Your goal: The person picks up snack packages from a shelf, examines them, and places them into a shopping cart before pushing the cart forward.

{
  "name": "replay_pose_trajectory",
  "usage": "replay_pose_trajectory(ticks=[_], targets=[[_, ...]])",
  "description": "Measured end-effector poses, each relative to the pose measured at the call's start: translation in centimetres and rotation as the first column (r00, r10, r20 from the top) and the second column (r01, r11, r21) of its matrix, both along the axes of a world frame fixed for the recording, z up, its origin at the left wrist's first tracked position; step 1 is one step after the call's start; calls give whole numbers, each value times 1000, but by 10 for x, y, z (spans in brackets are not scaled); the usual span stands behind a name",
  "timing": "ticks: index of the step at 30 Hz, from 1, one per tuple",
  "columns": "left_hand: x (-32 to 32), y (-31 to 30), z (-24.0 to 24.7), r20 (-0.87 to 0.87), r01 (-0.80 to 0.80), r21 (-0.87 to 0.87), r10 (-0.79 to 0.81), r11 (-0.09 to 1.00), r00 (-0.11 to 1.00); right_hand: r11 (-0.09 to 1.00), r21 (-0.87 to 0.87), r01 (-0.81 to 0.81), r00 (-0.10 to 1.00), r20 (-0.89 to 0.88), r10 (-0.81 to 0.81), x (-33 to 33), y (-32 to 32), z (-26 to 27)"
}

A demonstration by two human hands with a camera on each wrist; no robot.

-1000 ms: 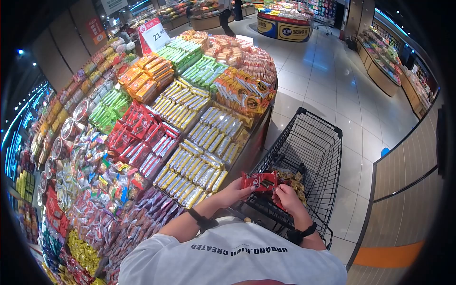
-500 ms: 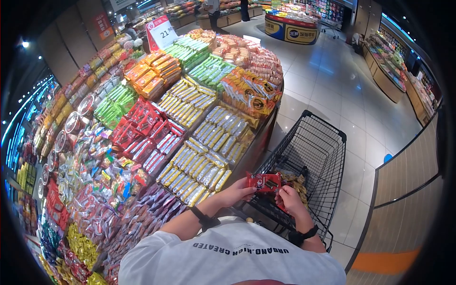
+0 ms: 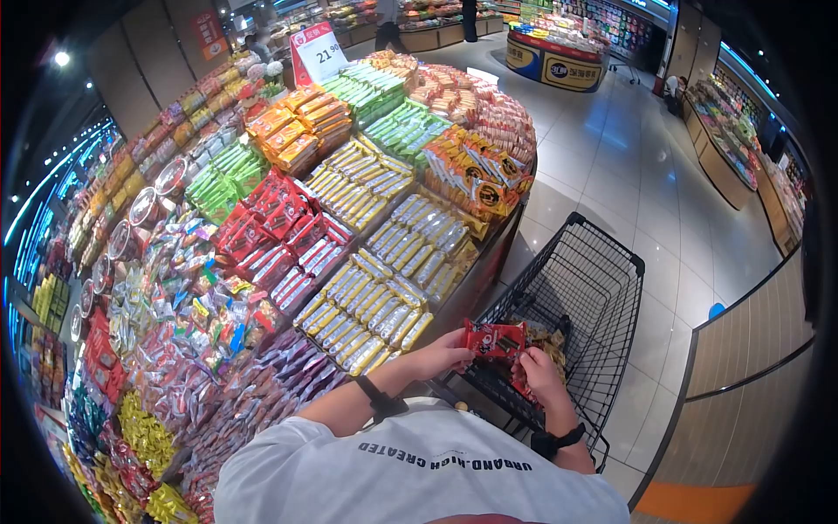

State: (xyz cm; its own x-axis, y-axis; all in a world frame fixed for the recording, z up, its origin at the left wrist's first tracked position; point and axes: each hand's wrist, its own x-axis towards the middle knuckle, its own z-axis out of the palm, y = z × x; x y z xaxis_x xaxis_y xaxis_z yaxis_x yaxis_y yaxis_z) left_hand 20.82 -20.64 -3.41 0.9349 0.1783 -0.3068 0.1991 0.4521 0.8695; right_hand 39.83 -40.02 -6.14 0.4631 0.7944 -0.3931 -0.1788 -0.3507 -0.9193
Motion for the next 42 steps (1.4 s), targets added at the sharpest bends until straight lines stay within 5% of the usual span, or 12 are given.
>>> replay_pose_trajectory(ticks=[42], targets=[[1,3,7,19,90,128,-93,988,995,1000,-1,14,1000,-2,-14,1,4,5]])
